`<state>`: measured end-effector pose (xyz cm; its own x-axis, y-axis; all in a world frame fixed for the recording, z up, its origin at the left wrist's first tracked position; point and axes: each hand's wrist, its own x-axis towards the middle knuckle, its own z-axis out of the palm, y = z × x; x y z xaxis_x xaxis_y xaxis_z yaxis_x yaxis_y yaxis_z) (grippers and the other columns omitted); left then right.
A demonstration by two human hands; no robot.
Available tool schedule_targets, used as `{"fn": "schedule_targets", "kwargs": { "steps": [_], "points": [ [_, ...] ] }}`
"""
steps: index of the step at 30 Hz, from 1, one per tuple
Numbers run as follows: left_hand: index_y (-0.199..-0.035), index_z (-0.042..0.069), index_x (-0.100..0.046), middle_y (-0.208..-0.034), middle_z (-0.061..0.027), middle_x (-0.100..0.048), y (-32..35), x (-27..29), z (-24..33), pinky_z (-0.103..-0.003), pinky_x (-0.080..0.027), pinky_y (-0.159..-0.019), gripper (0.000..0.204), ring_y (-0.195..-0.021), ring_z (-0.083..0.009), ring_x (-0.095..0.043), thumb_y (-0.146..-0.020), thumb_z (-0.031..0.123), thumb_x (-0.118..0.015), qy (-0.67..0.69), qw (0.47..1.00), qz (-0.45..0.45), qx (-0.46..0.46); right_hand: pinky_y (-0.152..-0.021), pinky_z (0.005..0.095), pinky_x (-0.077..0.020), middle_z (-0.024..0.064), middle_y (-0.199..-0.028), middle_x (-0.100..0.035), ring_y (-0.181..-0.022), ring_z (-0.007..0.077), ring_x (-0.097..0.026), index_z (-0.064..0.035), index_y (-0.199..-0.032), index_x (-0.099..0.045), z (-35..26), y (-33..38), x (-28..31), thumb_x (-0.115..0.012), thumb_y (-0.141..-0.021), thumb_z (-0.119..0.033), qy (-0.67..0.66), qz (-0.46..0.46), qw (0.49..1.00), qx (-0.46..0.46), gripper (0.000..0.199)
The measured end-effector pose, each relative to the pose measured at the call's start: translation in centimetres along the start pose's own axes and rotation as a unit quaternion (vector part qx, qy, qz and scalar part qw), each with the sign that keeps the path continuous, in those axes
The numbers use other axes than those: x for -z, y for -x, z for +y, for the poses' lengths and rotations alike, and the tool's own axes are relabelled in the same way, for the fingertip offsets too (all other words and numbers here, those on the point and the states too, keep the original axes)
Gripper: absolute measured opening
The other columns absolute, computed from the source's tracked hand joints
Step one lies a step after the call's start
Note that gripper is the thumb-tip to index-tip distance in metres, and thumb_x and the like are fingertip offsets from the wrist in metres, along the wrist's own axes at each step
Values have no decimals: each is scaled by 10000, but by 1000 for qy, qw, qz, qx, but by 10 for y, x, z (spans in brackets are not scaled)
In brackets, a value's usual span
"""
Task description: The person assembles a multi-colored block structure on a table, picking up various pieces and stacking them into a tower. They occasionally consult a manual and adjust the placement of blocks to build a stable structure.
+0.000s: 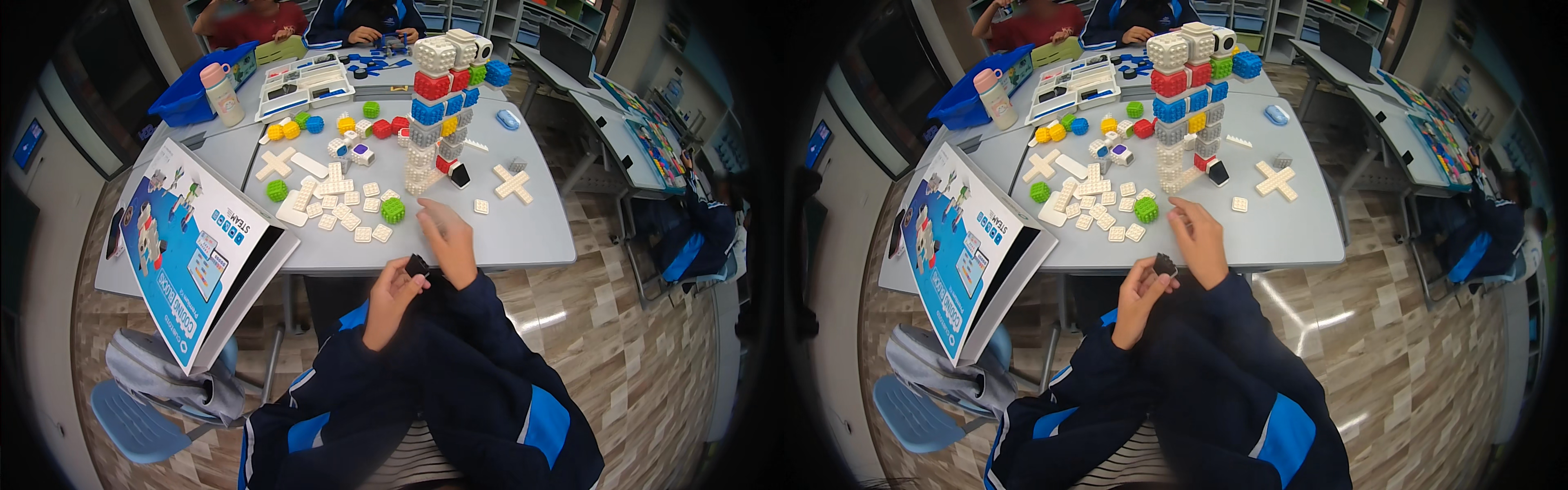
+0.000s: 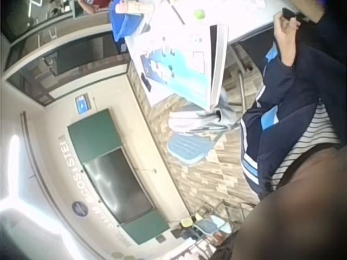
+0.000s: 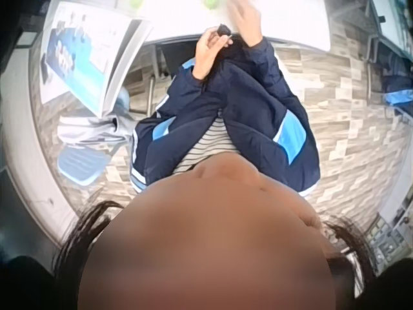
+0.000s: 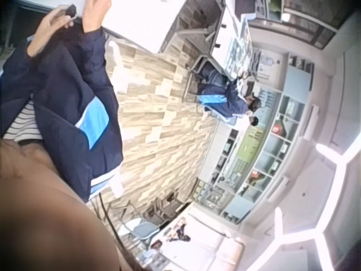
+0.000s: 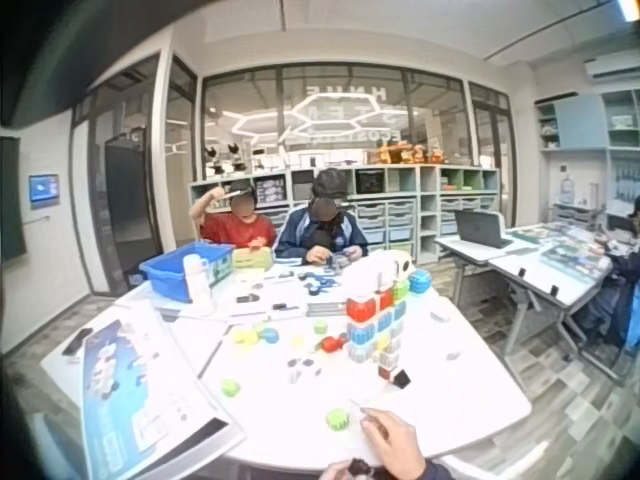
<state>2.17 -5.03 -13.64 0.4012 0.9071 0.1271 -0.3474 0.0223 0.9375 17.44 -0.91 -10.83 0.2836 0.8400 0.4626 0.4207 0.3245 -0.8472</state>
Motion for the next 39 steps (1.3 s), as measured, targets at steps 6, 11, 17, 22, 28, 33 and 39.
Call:
{"fn": "schedule_targets", "kwargs": {
  "steps": [6, 11, 17, 22, 28, 33, 39],
  "points": [
    [-1113, -26, -500, -971, -121, -665, -43, -14, 5, -289, -533, -723, 255, -843, -158, -668, -934, 38, -670, -67, 987, 75, -127, -669, 257, -500, 109, -951, -665, -759, 114, -638, 21, -1137, -636, -6, 30, 24, -663, -933, -115, -105, 6, 994, -11, 246],
    [-1074, -10, -494, -965, -202, -664, -71, -29, -2, -374, -542, -685, 354, -761, -295, -679, -860, 109, -750, -436, 867, 77, -227, -735, 286, -521, 101, -1004, -668, -885, 156, -655, 11, -1150, -634, 2, 26, 9, -698, -912, -145, -18, 46, 997, 53, 293],
    [-1345, -3, -484, -1155, -189, -614, -79, -10, 12, -392, -507, -821, 547, -949, -320, -613, -856, 76, -716, -423, 872, 12, -244, -705, 283, -527, 129, -997, -679, -811, 146, -647, 37, -1183, -628, 16, -4, 38, -727, -883, -160, -42, -36, 994, -99, 372],
    [-1289, -27, -510, -1187, -197, -599, -113, 14, 31, -432, -467, -917, 441, -1100, -375, -558, -884, 63, -661, -439, 842, 54, -308, -726, 341, -520, 144, -899, -698, -778, 226, -670, -9, -1137, -635, 34, -30, 37, -736, -850, -203, 130, -25, 991, -8, 361],
    [-1304, -16, -544, -1202, -216, -632, -166, 30, 31, -421, -515, -878, 428, -1068, -367, -624, -906, 111, -635, -482, 842, -32, -239, -701, 357, -491, 118, -807, -611, -735, 238, -595, 42, -1107, -625, 45, -35, 21, -755, -815, -156, 157, -6, 987, 28, 376],
    [-1288, -14, -582, -1163, -197, -674, -170, 34, 24, -398, -534, -874, 414, -1064, -329, -655, -901, 118, -646, -409, 899, -49, -150, -699, 348, -503, 133, -849, -639, -741, 230, -607, 45, -1107, -624, 40, -33, 18, -747, -824, -151, 166, 7, 984, 61, 365],
    [-1198, 6, -627, -1108, -153, -683, -149, 44, 24, -391, -500, -888, 323, -1032, -299, -638, -896, 113, -667, -426, 856, 49, -287, -685, 307, -506, 132, -957, -687, -780, 166, -633, 18, -1177, -621, 42, -10, 48, -701, -869, -143, 78, 97, 992, -37, 357]
  ]
}}
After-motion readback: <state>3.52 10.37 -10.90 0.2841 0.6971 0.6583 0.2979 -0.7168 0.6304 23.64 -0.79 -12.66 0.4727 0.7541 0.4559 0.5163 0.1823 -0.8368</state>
